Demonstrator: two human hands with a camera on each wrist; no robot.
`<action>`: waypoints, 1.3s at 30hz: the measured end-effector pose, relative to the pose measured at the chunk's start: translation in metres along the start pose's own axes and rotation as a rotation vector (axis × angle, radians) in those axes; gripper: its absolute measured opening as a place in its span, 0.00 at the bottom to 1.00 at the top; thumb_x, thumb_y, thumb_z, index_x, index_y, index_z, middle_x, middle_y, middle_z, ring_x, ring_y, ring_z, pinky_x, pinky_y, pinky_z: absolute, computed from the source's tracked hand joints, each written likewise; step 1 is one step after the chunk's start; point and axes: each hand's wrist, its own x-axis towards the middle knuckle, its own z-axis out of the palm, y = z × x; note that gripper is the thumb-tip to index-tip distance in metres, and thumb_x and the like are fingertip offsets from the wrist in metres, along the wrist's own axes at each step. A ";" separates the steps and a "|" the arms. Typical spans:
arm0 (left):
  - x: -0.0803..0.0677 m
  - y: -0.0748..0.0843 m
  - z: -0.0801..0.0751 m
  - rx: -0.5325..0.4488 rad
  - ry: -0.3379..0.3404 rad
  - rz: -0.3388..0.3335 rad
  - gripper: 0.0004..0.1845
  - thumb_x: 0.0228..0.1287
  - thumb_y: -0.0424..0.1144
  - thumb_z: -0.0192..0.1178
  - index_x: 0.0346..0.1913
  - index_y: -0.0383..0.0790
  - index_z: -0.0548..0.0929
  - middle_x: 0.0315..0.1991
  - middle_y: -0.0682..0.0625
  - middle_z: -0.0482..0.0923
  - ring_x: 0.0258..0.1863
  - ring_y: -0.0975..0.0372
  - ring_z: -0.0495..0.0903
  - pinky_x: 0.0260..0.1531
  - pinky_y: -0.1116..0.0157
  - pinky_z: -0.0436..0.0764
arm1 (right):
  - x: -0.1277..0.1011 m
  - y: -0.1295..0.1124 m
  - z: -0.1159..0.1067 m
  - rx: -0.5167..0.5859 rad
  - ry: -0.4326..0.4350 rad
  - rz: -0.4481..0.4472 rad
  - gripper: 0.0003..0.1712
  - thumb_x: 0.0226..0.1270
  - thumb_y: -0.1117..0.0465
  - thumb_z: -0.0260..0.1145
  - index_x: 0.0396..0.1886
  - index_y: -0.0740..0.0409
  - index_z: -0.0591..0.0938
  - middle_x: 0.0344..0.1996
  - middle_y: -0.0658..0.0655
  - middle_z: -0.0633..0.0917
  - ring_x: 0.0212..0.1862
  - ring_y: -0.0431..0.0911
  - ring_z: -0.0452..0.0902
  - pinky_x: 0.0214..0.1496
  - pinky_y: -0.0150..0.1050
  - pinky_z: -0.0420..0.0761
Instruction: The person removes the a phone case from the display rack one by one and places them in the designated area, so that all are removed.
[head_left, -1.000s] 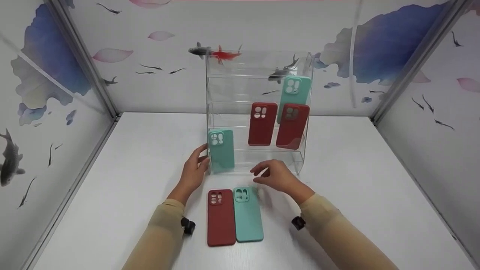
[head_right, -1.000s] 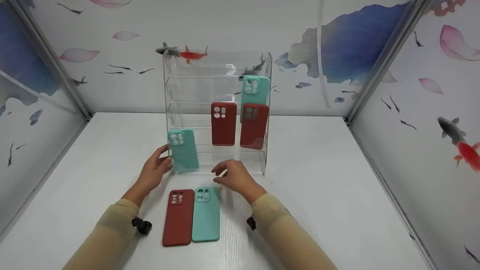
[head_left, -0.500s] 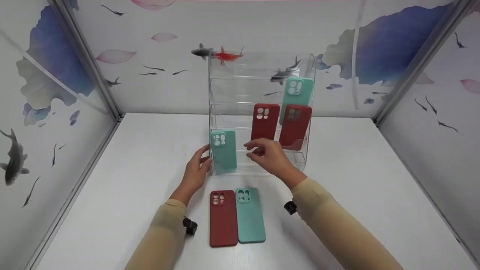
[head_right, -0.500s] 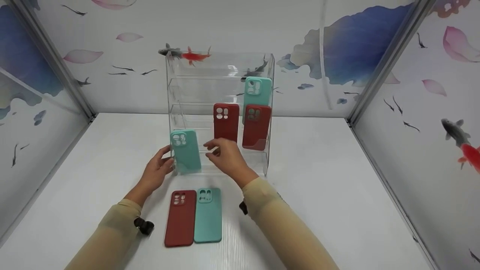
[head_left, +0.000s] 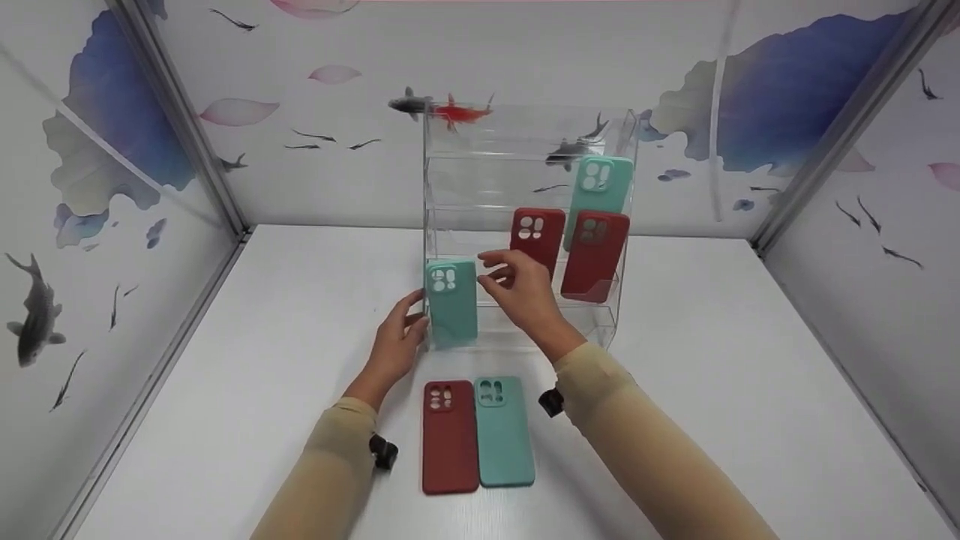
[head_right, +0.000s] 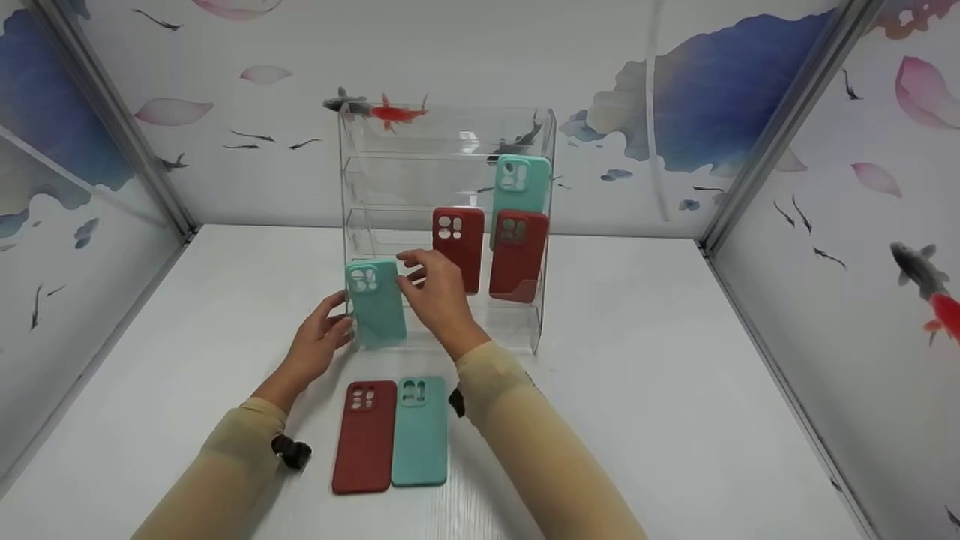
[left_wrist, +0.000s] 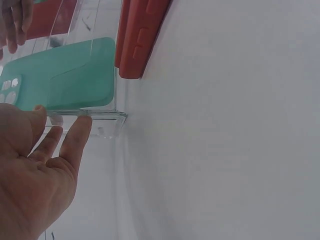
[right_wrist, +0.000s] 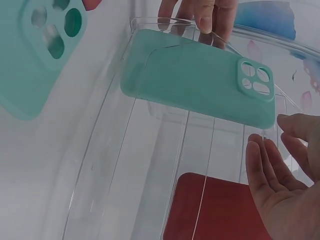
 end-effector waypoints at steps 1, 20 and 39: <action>0.000 0.000 0.000 0.000 0.005 -0.002 0.28 0.83 0.40 0.50 0.80 0.55 0.60 0.81 0.54 0.60 0.74 0.53 0.71 0.70 0.59 0.80 | 0.002 -0.001 0.001 0.006 0.004 0.001 0.17 0.70 0.65 0.72 0.58 0.57 0.85 0.50 0.57 0.87 0.49 0.46 0.89 0.57 0.40 0.90; 0.000 0.000 0.002 0.013 0.003 -0.010 0.28 0.83 0.40 0.50 0.80 0.54 0.61 0.80 0.53 0.60 0.73 0.54 0.72 0.68 0.61 0.81 | 0.004 -0.002 0.018 -0.004 0.007 -0.003 0.14 0.71 0.68 0.69 0.53 0.52 0.87 0.51 0.53 0.88 0.49 0.45 0.87 0.56 0.40 0.91; 0.000 0.002 0.001 0.003 0.005 0.012 0.28 0.83 0.37 0.49 0.81 0.52 0.60 0.81 0.50 0.59 0.74 0.51 0.71 0.68 0.59 0.82 | -0.006 0.006 0.008 -0.005 0.048 -0.086 0.11 0.71 0.67 0.71 0.50 0.52 0.87 0.47 0.51 0.89 0.47 0.42 0.88 0.52 0.37 0.91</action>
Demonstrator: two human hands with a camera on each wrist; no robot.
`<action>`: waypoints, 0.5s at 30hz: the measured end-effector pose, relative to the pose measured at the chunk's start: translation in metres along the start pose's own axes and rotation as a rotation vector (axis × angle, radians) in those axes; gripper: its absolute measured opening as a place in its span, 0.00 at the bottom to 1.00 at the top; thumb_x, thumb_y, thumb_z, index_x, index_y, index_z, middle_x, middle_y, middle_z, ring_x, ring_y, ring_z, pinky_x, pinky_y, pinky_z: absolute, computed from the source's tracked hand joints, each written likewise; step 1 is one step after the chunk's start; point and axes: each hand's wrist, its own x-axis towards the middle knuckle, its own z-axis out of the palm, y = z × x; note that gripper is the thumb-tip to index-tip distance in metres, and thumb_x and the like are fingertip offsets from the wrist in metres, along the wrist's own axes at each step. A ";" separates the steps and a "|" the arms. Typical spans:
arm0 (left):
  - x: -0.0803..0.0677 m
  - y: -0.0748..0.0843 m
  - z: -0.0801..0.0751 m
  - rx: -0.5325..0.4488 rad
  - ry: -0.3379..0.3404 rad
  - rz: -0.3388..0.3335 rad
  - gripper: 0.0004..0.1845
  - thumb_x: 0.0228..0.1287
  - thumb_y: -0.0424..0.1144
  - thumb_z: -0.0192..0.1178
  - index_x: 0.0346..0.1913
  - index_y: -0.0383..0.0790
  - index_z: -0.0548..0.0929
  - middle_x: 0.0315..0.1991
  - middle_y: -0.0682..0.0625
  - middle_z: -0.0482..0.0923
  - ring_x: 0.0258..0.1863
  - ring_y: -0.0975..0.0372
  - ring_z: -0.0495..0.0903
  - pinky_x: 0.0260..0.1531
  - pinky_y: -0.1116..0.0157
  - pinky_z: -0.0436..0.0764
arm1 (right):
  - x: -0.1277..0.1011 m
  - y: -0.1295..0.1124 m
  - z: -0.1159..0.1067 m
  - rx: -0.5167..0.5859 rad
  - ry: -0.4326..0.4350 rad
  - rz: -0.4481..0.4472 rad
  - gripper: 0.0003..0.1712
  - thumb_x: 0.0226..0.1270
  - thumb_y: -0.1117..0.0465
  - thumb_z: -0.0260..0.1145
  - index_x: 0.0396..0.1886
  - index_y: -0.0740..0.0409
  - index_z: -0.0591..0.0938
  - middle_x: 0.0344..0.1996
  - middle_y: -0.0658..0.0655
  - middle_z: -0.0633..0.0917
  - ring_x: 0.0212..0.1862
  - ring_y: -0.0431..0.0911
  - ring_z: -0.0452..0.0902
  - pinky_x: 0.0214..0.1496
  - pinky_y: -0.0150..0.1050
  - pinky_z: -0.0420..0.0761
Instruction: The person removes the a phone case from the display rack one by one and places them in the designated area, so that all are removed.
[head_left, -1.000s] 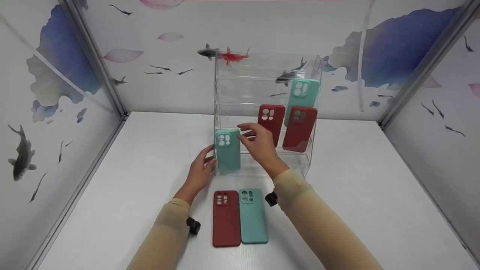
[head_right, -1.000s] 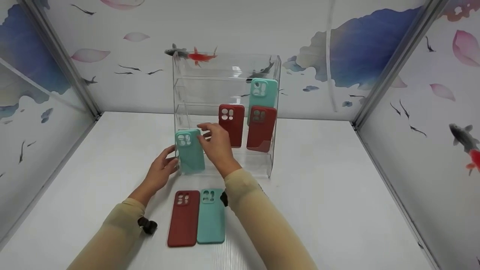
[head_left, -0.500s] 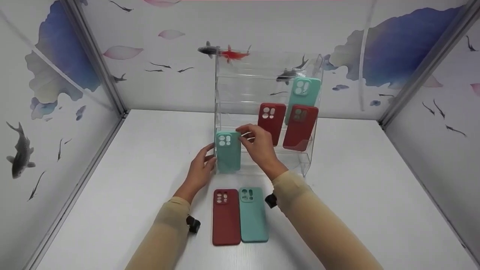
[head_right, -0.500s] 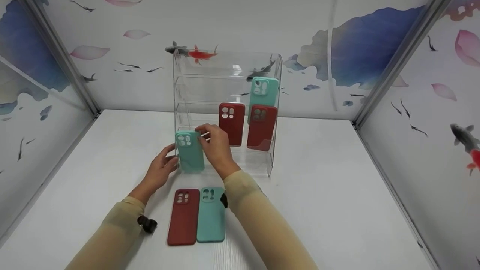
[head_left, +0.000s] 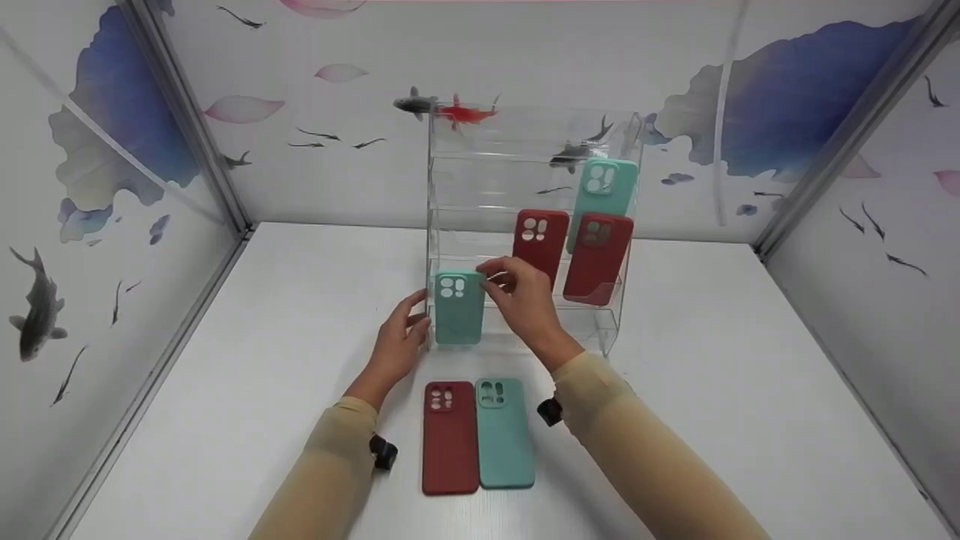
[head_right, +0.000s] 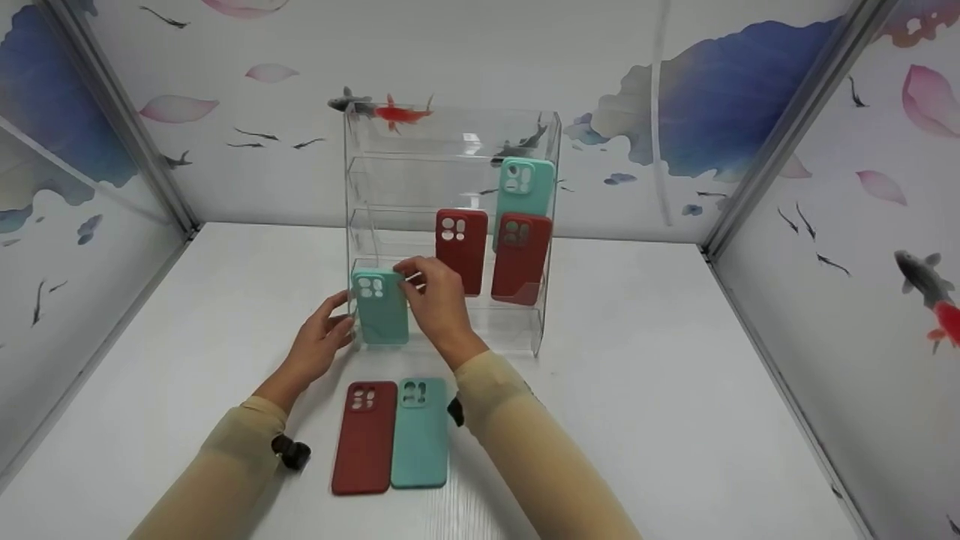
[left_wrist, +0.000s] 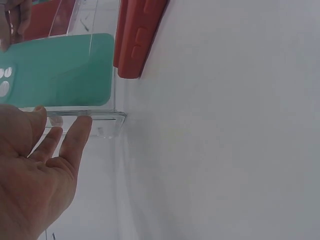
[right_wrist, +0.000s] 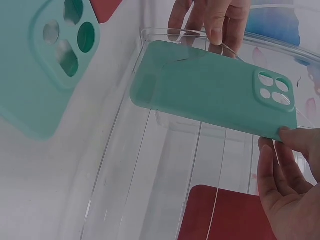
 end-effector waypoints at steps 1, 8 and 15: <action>0.000 0.000 0.000 -0.003 0.003 -0.002 0.28 0.83 0.37 0.49 0.80 0.52 0.61 0.81 0.50 0.59 0.74 0.51 0.71 0.68 0.59 0.82 | -0.001 0.001 -0.001 0.002 0.002 -0.005 0.11 0.71 0.66 0.71 0.50 0.52 0.87 0.47 0.51 0.89 0.47 0.42 0.88 0.52 0.37 0.91; -0.002 0.000 0.002 0.008 0.000 -0.017 0.29 0.83 0.38 0.50 0.80 0.53 0.61 0.81 0.53 0.59 0.74 0.54 0.72 0.68 0.62 0.81 | -0.006 0.002 -0.010 0.024 0.018 0.002 0.12 0.70 0.67 0.71 0.51 0.52 0.87 0.47 0.51 0.89 0.48 0.43 0.88 0.55 0.37 0.90; -0.001 0.000 0.000 0.002 0.009 -0.024 0.28 0.83 0.38 0.51 0.80 0.53 0.61 0.80 0.53 0.60 0.73 0.54 0.72 0.68 0.61 0.82 | -0.009 -0.001 -0.020 0.045 0.068 -0.025 0.12 0.69 0.67 0.71 0.51 0.52 0.87 0.47 0.51 0.89 0.47 0.43 0.87 0.57 0.38 0.90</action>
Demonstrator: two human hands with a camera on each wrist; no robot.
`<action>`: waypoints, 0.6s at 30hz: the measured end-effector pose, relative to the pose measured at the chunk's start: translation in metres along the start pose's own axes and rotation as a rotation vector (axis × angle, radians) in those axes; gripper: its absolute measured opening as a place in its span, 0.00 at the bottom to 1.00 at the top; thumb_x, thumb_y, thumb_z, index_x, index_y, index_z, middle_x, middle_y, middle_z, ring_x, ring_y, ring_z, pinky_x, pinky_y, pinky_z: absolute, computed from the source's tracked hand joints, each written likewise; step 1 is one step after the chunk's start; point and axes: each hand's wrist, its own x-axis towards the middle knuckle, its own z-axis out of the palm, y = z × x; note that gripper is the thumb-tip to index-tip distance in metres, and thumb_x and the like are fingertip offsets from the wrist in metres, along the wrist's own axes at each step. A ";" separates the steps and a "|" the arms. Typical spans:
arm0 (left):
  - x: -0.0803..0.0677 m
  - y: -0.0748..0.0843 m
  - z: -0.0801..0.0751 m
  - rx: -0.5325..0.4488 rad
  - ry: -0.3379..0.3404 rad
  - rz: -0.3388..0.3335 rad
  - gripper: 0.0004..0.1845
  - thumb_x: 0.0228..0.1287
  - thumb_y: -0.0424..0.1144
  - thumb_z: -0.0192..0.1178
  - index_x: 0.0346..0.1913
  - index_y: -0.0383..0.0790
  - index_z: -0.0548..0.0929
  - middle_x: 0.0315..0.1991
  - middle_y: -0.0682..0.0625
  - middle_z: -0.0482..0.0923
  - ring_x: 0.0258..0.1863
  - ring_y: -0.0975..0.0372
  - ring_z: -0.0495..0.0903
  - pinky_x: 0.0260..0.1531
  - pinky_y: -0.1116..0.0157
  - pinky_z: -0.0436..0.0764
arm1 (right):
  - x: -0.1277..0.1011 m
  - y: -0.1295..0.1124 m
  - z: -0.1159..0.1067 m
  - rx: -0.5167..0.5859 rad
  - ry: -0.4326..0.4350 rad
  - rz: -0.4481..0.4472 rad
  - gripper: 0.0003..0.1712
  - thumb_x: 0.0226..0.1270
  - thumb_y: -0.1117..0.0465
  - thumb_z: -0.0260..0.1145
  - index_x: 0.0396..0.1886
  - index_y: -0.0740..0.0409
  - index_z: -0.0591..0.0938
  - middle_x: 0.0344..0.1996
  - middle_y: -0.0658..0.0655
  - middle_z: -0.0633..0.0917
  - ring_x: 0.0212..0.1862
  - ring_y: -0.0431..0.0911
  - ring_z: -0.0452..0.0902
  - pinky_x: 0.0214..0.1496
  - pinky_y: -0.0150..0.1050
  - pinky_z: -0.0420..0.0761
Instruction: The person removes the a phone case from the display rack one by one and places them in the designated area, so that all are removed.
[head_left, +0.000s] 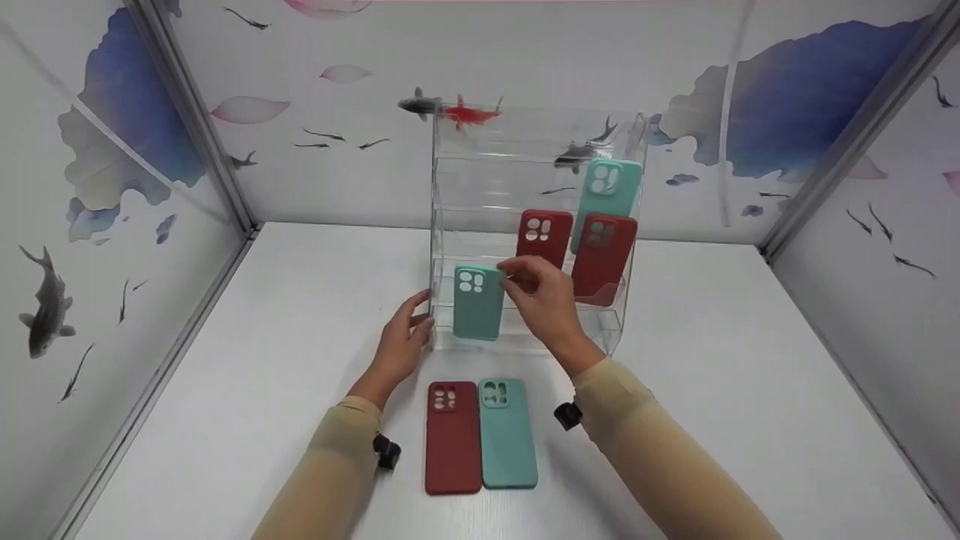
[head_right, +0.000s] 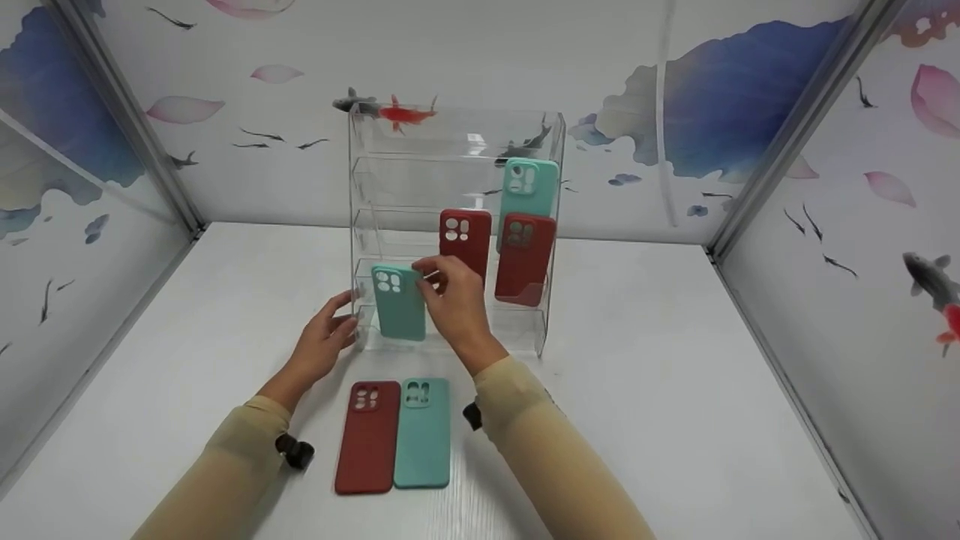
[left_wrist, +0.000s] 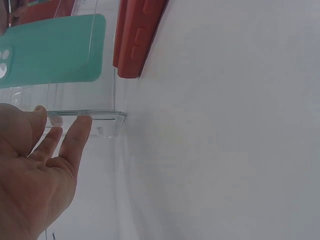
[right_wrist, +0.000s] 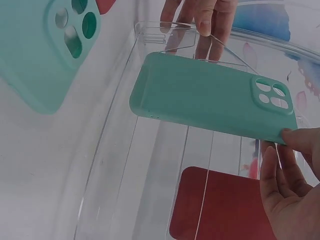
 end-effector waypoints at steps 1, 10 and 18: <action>0.000 0.000 0.000 0.002 -0.001 -0.001 0.28 0.83 0.38 0.51 0.80 0.53 0.61 0.80 0.53 0.60 0.73 0.54 0.73 0.68 0.61 0.82 | 0.000 -0.001 -0.002 0.003 0.009 -0.004 0.13 0.69 0.67 0.71 0.51 0.52 0.87 0.47 0.50 0.89 0.46 0.43 0.87 0.56 0.39 0.90; -0.001 -0.001 -0.001 -0.005 0.002 -0.014 0.29 0.83 0.38 0.51 0.80 0.53 0.61 0.81 0.52 0.60 0.73 0.53 0.72 0.68 0.60 0.82 | -0.004 -0.010 -0.021 0.031 0.050 -0.027 0.13 0.69 0.67 0.71 0.52 0.52 0.87 0.46 0.52 0.89 0.45 0.45 0.87 0.52 0.35 0.91; 0.000 -0.001 0.001 -0.010 -0.001 0.024 0.28 0.83 0.37 0.50 0.80 0.50 0.61 0.80 0.49 0.60 0.73 0.51 0.72 0.69 0.59 0.81 | -0.010 -0.006 -0.045 -0.039 0.032 0.020 0.12 0.70 0.66 0.71 0.51 0.52 0.87 0.46 0.52 0.90 0.44 0.45 0.87 0.52 0.36 0.91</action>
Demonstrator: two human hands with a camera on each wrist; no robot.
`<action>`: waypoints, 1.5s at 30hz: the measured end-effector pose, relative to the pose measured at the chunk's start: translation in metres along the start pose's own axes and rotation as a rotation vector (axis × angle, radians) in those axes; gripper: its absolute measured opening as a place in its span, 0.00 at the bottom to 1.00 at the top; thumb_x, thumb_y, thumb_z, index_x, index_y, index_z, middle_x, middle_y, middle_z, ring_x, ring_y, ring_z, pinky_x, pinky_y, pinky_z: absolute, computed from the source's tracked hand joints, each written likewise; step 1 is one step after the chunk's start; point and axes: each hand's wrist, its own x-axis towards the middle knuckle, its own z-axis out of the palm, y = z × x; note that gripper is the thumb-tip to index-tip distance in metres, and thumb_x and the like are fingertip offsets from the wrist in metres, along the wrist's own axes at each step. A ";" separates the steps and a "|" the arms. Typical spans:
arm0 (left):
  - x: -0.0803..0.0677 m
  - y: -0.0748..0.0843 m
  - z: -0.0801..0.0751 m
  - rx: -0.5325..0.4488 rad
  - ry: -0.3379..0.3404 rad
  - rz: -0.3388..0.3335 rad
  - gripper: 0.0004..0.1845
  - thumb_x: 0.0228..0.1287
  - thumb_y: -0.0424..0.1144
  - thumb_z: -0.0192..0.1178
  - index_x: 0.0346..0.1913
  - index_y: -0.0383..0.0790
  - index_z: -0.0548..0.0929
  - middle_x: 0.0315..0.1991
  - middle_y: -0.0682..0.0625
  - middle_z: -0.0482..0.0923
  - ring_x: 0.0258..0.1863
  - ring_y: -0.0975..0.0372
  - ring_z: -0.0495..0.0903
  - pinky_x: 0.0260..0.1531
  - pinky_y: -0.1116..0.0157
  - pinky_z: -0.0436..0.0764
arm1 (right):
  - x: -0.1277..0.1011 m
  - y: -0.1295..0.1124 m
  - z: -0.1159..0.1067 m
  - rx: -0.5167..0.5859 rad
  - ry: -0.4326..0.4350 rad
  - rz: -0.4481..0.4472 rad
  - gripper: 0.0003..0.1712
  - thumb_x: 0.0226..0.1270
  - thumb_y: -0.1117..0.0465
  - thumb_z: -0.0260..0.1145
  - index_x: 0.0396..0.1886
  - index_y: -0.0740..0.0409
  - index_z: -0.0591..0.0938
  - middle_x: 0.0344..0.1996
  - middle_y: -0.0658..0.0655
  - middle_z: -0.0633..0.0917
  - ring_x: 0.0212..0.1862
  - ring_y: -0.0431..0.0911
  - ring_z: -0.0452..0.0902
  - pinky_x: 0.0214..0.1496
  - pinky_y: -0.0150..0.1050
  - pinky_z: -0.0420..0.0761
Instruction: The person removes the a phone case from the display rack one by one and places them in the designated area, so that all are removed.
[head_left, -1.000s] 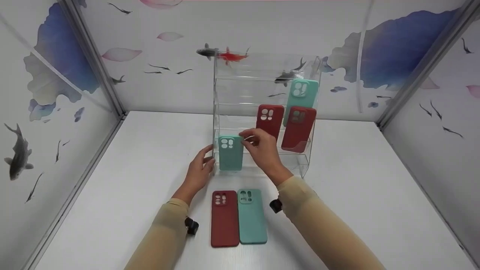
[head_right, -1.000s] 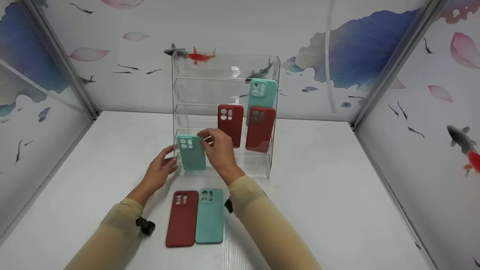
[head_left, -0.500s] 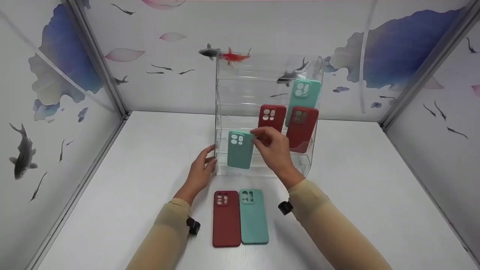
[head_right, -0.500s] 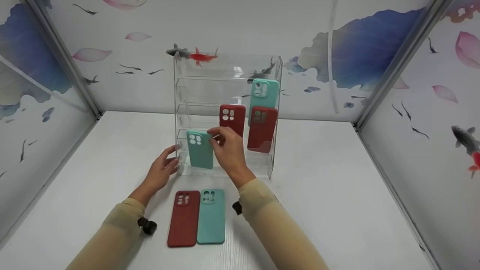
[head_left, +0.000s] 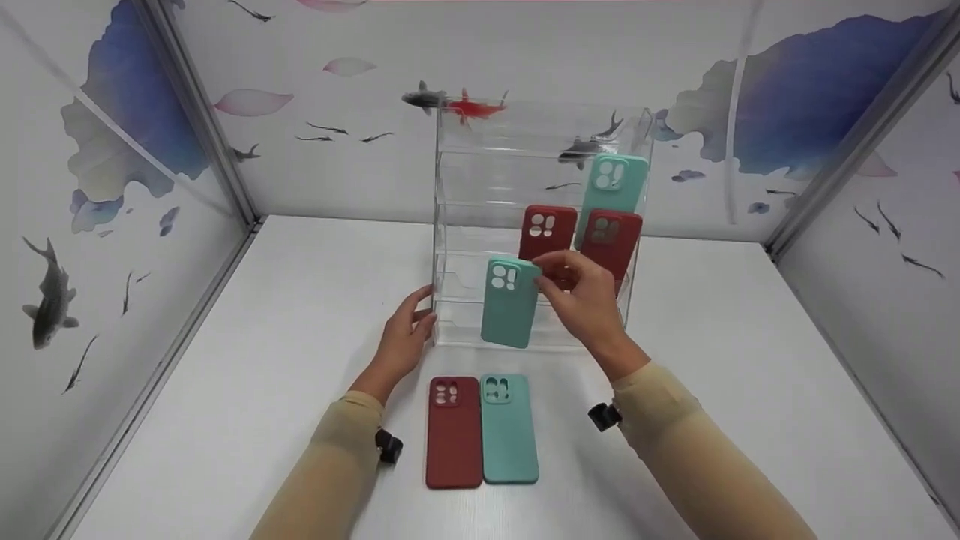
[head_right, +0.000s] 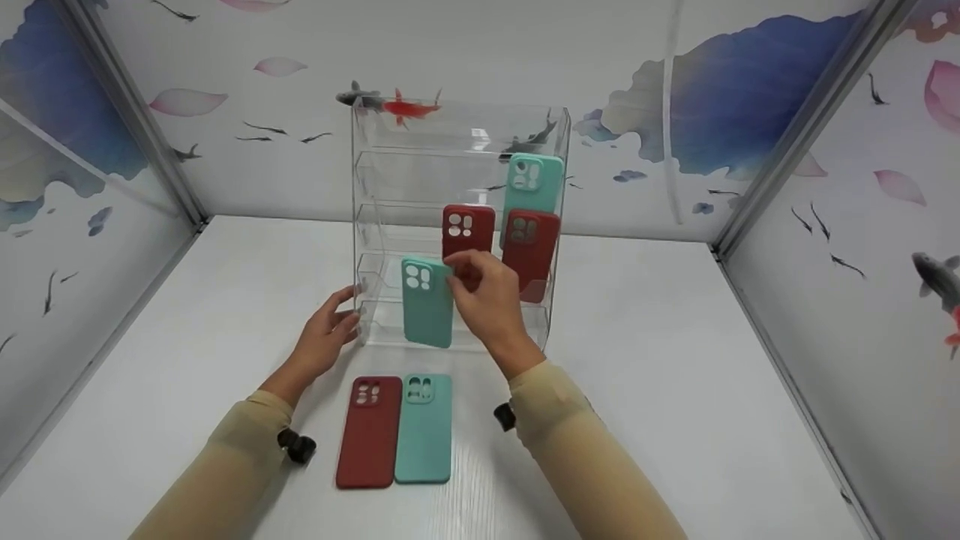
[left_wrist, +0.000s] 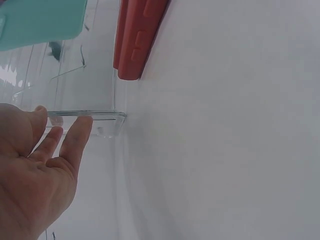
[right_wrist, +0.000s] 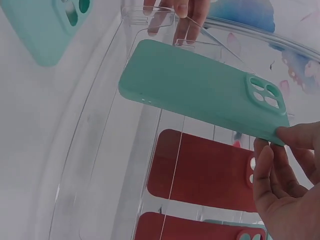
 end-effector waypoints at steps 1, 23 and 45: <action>0.001 0.001 0.000 0.004 0.001 0.003 0.28 0.83 0.37 0.50 0.80 0.50 0.61 0.80 0.50 0.60 0.73 0.52 0.72 0.68 0.59 0.81 | 0.000 0.000 -0.004 -0.009 -0.007 0.012 0.12 0.70 0.66 0.71 0.51 0.52 0.87 0.46 0.52 0.90 0.44 0.46 0.87 0.52 0.37 0.91; 0.001 0.002 -0.002 0.009 0.000 0.010 0.29 0.83 0.37 0.50 0.81 0.48 0.60 0.81 0.49 0.60 0.73 0.51 0.73 0.68 0.59 0.81 | -0.015 0.014 -0.051 -0.133 -0.237 0.253 0.12 0.70 0.64 0.70 0.52 0.56 0.87 0.47 0.58 0.88 0.44 0.51 0.86 0.53 0.45 0.90; -0.002 0.001 -0.002 0.017 -0.009 0.003 0.28 0.83 0.38 0.50 0.81 0.50 0.61 0.81 0.50 0.60 0.72 0.52 0.73 0.68 0.60 0.82 | -0.034 0.053 -0.066 -0.116 -0.495 0.464 0.15 0.68 0.62 0.72 0.54 0.58 0.87 0.47 0.60 0.87 0.44 0.50 0.88 0.47 0.39 0.93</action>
